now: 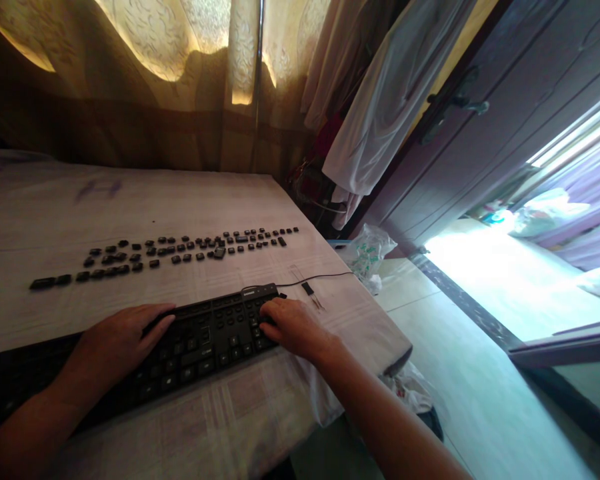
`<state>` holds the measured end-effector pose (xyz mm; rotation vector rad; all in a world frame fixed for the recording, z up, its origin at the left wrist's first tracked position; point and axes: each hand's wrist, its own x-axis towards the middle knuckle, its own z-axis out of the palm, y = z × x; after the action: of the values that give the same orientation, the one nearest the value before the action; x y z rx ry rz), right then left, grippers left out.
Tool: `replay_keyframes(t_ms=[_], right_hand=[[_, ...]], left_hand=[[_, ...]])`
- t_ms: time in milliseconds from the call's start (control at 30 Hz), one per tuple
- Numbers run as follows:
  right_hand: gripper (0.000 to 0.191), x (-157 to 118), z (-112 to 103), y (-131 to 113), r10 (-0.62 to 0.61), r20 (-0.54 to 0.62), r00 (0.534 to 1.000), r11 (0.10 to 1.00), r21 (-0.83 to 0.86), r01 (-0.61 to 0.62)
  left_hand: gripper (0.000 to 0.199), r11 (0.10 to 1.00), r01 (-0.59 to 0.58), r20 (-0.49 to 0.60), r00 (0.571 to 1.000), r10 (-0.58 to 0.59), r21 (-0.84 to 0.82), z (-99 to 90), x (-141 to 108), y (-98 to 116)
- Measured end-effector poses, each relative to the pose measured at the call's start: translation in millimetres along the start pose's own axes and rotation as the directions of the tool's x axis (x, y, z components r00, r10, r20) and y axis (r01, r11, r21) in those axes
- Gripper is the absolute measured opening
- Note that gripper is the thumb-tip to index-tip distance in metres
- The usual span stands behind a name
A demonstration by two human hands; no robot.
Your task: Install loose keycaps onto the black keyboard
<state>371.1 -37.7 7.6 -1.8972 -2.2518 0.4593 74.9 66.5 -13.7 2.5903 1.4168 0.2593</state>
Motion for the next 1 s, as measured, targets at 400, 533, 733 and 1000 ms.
replay_keyframes(t_ms=[400, 533, 733, 1000], right_hand=[[0.01, 3.9, -11.3, -3.3, -0.004, 0.027, 1.0, 0.999, 0.043, 0.003], [0.01, 6.4, -16.8, -6.7, -0.01, 0.066, 0.998, 1.0, -0.004, 0.01], [0.01, 8.6, -26.9, -9.3, -0.015, 0.111, 0.994, 1.0, 0.0, 0.015], [0.01, 8.8, -15.1, 1.9, -0.034, 0.051, 0.998, 0.998, 0.054, 0.032]], left_hand=[[0.052, 1.0, 0.013, 0.021, 1.0, -0.014, 0.01, -3.4, -0.4, 2.5], [0.048, 1.0, 0.004, -0.002, 1.0, -0.004, -0.005, -1.6, -0.2, 1.8], [0.051, 1.0, -0.003, -0.008, 1.0, 0.003, 0.003, -0.5, -0.9, -0.2], [0.052, 1.0, 0.006, 0.01, 1.0, -0.006, 0.008, -2.5, -0.9, 1.7]])
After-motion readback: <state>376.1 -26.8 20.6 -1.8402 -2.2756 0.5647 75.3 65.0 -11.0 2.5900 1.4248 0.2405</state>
